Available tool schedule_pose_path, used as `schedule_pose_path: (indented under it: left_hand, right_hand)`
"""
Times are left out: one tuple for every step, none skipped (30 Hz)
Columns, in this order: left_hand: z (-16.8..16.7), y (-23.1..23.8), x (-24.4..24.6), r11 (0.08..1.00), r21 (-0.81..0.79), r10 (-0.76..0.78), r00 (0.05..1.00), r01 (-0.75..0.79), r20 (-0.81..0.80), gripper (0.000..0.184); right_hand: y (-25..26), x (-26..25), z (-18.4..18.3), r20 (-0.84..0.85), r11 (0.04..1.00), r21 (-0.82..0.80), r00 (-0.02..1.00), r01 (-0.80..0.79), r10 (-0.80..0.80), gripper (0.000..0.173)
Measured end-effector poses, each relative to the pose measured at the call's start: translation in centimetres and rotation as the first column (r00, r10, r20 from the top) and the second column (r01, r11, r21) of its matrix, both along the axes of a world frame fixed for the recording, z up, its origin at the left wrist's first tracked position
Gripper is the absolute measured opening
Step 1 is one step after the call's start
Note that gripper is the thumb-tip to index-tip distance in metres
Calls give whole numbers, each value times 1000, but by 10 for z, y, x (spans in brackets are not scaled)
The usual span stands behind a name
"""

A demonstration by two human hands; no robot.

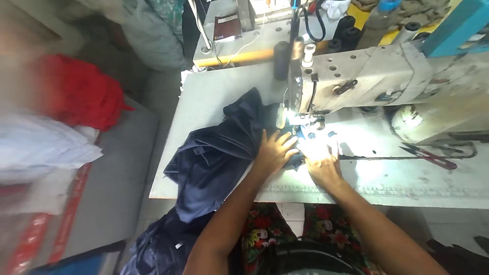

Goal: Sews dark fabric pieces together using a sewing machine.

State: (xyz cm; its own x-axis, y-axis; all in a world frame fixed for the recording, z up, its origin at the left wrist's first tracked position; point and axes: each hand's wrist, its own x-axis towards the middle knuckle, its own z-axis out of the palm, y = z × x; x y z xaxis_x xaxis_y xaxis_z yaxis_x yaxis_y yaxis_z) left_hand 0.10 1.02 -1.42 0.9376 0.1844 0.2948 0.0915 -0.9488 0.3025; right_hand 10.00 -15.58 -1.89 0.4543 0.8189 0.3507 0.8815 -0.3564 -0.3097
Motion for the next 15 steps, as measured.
schedule_pose_path:
  left_hand:
    - [-1, 0, 0, 1000, 4, 1, 1000, -1, 1, 40]
    - [-1, -1, 0, 1000, 5, -1, 1000, 1, 4, 41]
    - [-3, -1, 0, 1000, 9, -3, 1000, 3, 12, 41]
    - [-3, -1, 0, 1000, 8, -7, 1000, 7, 15, 41]
    - [-3, -1, 0, 1000, 9, -13, 1000, 13, 21, 41]
    - [-4, -1, 0, 1000, 13, -17, 999, 16, 31, 41]
    - [-5, -1, 0, 1000, 13, -20, 999, 19, 40, 41]
    - [-5, 0, -1, 1000, 11, -22, 999, 21, 46, 41]
    - [-5, 0, -1, 1000, 5, -25, 998, 25, 50, 40]
    - [-6, 0, -1, 1000, -3, -29, 998, 29, 50, 40]
    - [-6, 0, -1, 1000, -7, -29, 999, 29, 46, 40]
    - [-6, 0, -1, 1000, -11, -27, 999, 28, 44, 40]
    - [-7, 0, -1, 1000, -14, -26, 999, 27, 47, 41]
    - [-7, 0, -1, 999, -18, -26, 998, 27, 49, 41]
    - [-6, -1, -1, 999, -20, -27, 998, 28, 55, 41]
  right_hand:
    - [0, 0, 0, -4, 1000, 0, 1000, 1, -1, 33]
    - [0, 0, 0, -5, 1000, -1, 1000, 4, -4, 33]
    - [0, 0, -1, -1, 1000, 0, 1000, 4, -4, 33]
    - [0, 1, -2, 3, 1000, 3, 1000, 3, -3, 33]
    - [0, 1, -3, 6, 1000, 7, 1000, 0, 0, 33]
    - [-1, 1, -2, 2, 1000, 17, 1000, -6, 6, 33]
    - [-3, 0, -1, 6, 999, 47, 1000, -8, 7, 32]
    - [-7, 0, 3, 14, 996, 87, 1000, 0, -1, 31]
    - [-14, 0, 9, 19, 992, 124, 1000, 22, -24, 29]
    - [-24, 3, 17, 16, 986, 159, 998, 54, -57, 25]
    - [-38, 9, 26, -10, 983, 156, 995, 98, -98, 25]
    - [-56, 19, 34, -50, 979, 134, 988, 151, -145, 30]
    - [-75, 31, 39, -64, 971, 123, 978, 207, -200, 35]
    - [-94, 46, 42, -61, 953, 135, 963, 269, -263, 38]
    - [-113, 60, 42, -45, 928, 167, 943, 332, -329, 40]
